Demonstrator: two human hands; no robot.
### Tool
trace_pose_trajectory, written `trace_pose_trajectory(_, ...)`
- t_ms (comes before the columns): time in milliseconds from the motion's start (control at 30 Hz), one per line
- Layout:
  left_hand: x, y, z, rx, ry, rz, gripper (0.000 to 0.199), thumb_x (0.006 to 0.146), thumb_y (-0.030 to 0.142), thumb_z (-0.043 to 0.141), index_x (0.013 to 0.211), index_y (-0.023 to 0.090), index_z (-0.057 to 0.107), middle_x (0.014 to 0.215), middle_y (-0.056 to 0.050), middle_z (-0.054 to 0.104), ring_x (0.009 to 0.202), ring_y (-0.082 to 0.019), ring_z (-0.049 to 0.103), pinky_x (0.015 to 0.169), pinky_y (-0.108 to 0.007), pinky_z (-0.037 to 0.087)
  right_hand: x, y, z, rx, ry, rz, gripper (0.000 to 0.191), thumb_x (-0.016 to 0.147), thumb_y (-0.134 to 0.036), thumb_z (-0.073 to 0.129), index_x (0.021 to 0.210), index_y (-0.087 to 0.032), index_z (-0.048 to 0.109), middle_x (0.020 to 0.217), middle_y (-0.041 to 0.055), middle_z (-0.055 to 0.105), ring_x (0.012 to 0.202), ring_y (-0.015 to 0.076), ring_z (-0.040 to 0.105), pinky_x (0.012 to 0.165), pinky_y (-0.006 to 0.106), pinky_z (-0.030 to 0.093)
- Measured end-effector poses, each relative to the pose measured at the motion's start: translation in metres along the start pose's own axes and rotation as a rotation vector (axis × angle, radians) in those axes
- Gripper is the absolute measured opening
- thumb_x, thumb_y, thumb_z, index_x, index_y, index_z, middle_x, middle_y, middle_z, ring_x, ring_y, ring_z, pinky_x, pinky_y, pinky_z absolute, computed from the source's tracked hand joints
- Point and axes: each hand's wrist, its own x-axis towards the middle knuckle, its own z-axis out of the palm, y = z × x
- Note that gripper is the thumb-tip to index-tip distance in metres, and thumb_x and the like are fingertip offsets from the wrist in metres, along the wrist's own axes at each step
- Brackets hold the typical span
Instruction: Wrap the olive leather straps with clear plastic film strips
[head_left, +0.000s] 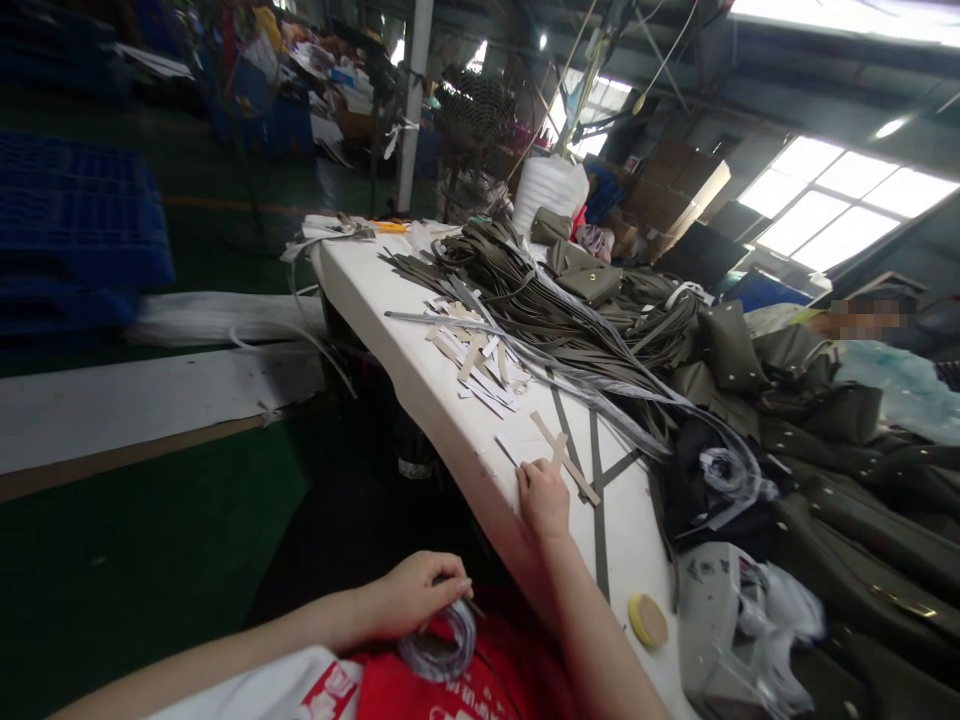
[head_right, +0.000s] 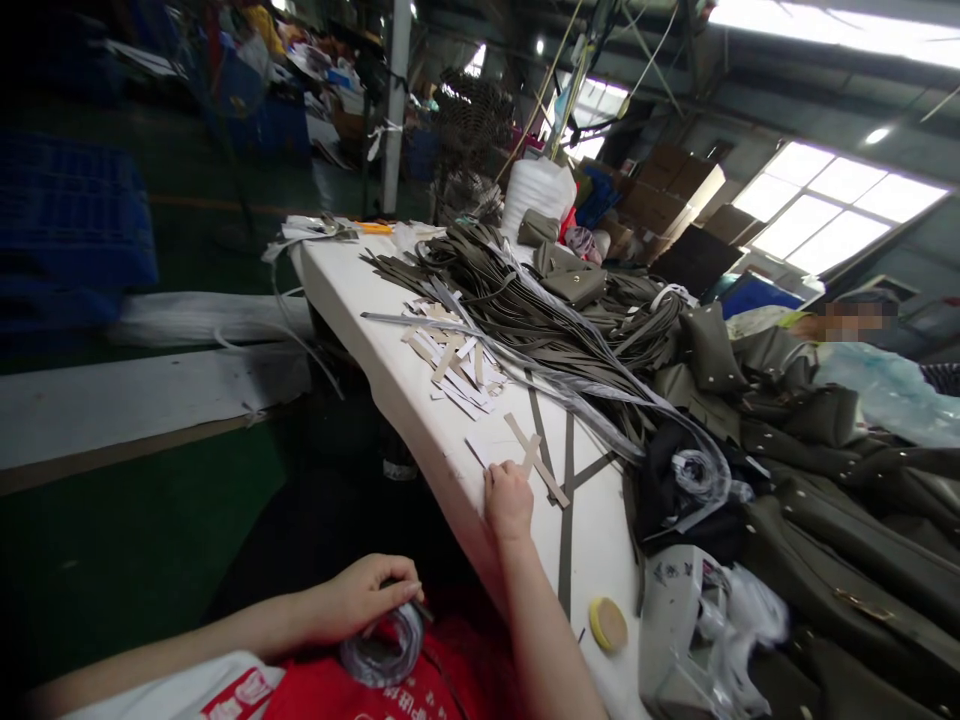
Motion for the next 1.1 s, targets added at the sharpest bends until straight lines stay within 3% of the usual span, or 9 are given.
trace_pose_trajectory(433,0.003,0.007,0.001,0.068,0.010,0.033,0.051,0.081,0.063,0.053,0.087,0.015,0.068,0.067,0.001,0.059,0.051,-0.010,0.045,0.047,-0.020,0.035,0.005,0.015,0.009,0.131,0.052,0.083,0.025,0.092,-0.033,0.056,0.088,-0.019,0.077,0.090,0.0048,0.071,0.086,0.0176,0.065,0.078,0.026,0.044)
trace_pose_trajectory(667,0.005,0.005,0.001,0.093,0.032,0.018,0.053,0.081,0.065,0.052,0.086,0.015,0.070,0.069,-0.001,0.062,0.053,-0.011,0.045,0.049,-0.021,0.034,0.005,0.013,0.008,0.178,0.063,0.102,0.028,0.091,-0.034,0.056,0.078,-0.020,0.076,0.084,0.0042,0.071,0.081,0.0181,0.066,0.075,0.027,0.045)
trace_pose_trajectory(967,0.007,0.003,0.002,0.107,0.039,0.055,0.048,0.082,0.062,0.053,0.083,0.016,0.070,0.081,-0.003,0.072,0.071,-0.016,0.060,0.063,-0.023,0.043,0.010,0.013,-0.007,0.131,-0.023,0.063,0.029,0.094,-0.034,0.052,0.086,-0.022,0.078,0.088,0.0052,0.073,0.083,0.0182,0.066,0.075,0.025,0.043)
trace_pose_trajectory(1100,0.007,0.004,0.003,0.084,0.032,0.044,0.048,0.081,0.062,0.055,0.083,0.016,0.069,0.082,-0.004,0.073,0.074,-0.017,0.062,0.063,-0.023,0.045,0.011,0.012,-0.007,0.080,-0.026,0.061,0.031,0.096,-0.028,0.047,0.089,-0.019,0.076,0.092,0.0100,0.072,0.085,0.0215,0.066,0.078,0.029,0.043)
